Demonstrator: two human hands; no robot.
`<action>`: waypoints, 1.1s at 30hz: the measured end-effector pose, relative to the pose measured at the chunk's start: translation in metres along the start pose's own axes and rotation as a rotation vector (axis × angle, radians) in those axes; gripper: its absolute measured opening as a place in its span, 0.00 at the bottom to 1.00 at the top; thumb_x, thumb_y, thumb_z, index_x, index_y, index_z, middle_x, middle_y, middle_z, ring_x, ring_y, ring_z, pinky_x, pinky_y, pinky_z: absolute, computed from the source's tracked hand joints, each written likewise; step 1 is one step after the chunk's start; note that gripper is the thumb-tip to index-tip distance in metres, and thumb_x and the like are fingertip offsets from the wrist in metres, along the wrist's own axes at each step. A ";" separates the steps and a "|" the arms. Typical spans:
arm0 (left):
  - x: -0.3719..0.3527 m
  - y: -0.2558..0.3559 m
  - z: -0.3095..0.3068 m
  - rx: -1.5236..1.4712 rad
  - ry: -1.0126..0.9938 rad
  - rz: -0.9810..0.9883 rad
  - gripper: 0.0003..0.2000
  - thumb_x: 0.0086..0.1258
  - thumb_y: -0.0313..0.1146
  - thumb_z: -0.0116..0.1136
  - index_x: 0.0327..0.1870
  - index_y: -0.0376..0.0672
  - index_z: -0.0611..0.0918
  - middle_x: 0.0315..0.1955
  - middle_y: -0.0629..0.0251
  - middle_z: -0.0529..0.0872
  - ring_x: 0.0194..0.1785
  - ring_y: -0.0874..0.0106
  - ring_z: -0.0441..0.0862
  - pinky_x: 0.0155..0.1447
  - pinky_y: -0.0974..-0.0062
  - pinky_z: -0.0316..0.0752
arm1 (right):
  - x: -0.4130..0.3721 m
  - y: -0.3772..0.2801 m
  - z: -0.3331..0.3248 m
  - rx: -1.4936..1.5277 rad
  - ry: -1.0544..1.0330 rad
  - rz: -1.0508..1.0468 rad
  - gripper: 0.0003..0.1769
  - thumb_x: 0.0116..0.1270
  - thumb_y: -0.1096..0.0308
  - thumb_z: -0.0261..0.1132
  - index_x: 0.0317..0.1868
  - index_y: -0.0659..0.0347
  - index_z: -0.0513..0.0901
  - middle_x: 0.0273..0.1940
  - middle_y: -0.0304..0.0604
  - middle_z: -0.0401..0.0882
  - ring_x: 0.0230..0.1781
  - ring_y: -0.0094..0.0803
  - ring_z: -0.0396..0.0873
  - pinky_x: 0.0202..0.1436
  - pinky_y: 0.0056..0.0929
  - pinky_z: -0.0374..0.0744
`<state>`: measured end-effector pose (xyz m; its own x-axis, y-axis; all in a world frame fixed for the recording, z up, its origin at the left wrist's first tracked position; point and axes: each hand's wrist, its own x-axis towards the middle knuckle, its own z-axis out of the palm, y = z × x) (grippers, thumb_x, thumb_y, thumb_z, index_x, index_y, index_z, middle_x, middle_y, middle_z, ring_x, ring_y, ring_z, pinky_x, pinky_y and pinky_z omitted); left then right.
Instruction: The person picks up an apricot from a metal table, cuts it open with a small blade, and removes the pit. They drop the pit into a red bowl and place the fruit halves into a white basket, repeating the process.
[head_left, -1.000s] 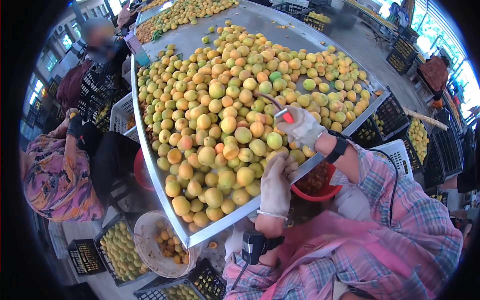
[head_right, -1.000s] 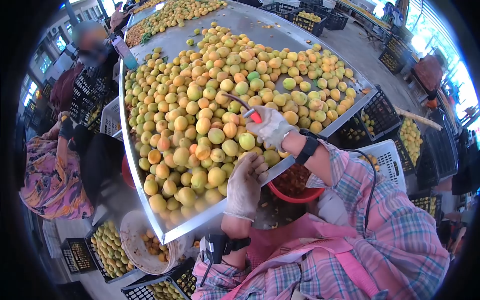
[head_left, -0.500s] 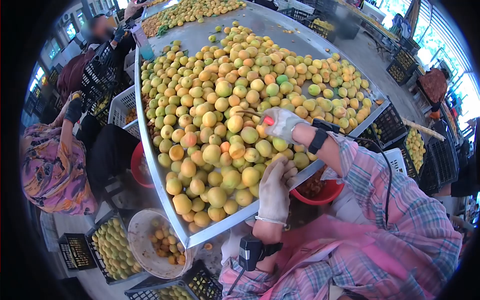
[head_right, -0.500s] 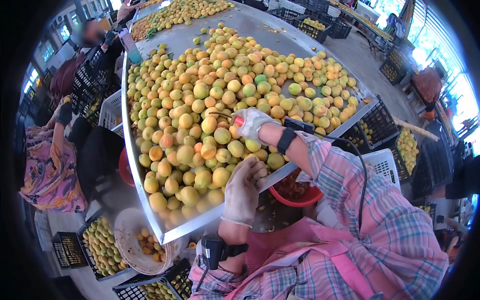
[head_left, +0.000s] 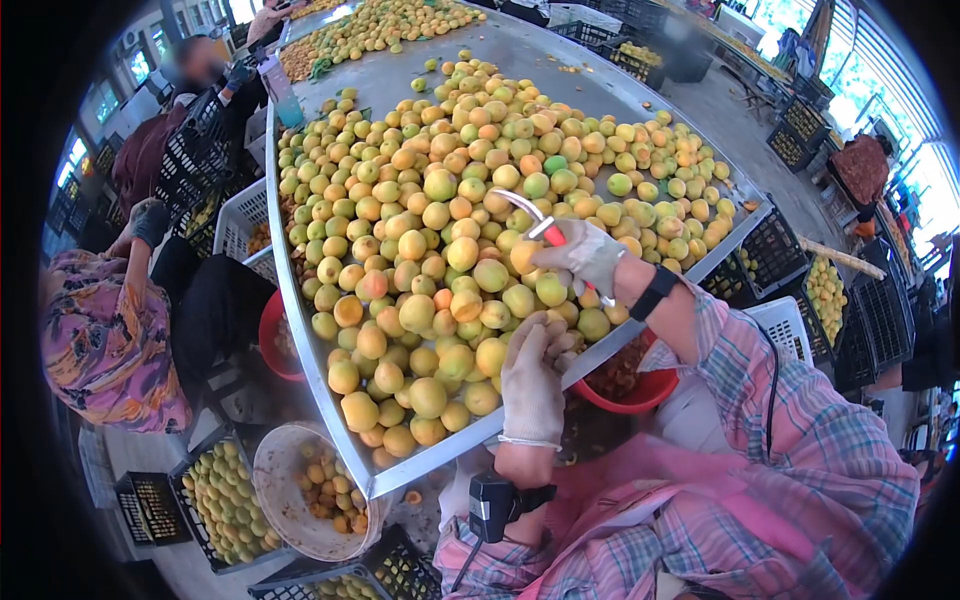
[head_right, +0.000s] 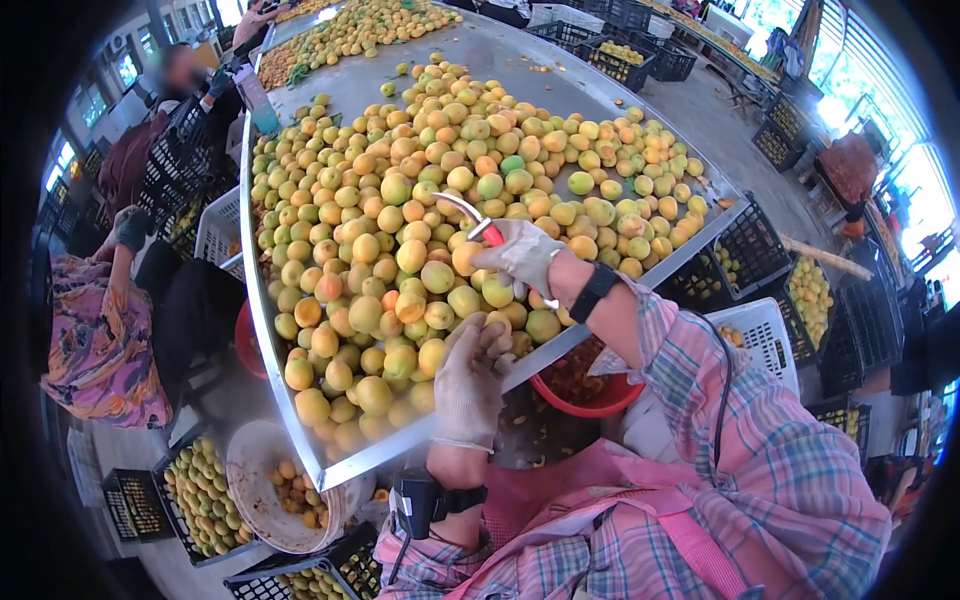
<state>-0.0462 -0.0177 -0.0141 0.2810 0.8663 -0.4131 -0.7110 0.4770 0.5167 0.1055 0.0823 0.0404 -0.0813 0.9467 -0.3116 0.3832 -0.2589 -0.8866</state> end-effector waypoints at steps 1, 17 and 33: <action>0.001 0.000 0.001 0.045 0.008 0.056 0.19 0.76 0.36 0.50 0.62 0.36 0.73 0.45 0.61 0.83 0.43 0.74 0.81 0.45 0.77 0.74 | -0.013 -0.004 -0.001 0.084 0.000 0.004 0.22 0.62 0.58 0.67 0.52 0.63 0.78 0.30 0.38 0.80 0.19 0.20 0.74 0.16 0.20 0.71; -0.011 -0.009 0.030 0.445 -0.145 0.376 0.23 0.70 0.22 0.56 0.66 0.33 0.67 0.50 0.63 0.79 0.52 0.76 0.78 0.59 0.77 0.74 | -0.105 0.038 0.002 0.434 -0.004 -0.010 0.21 0.73 0.58 0.58 0.57 0.65 0.74 0.23 0.36 0.75 0.19 0.22 0.76 0.16 0.20 0.73; -0.004 -0.031 0.042 0.580 -0.328 0.335 0.28 0.69 0.40 0.64 0.64 0.35 0.65 0.51 0.62 0.76 0.53 0.73 0.76 0.58 0.74 0.75 | -0.117 0.080 -0.007 -0.737 0.610 -0.870 0.24 0.51 0.74 0.71 0.51 0.59 0.80 0.58 0.46 0.76 0.43 0.34 0.81 0.41 0.26 0.80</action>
<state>0.0017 -0.0299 0.0028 0.3515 0.9356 0.0340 -0.3630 0.1028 0.9261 0.1525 -0.0481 0.0083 -0.2032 0.7344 0.6476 0.8464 0.4642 -0.2609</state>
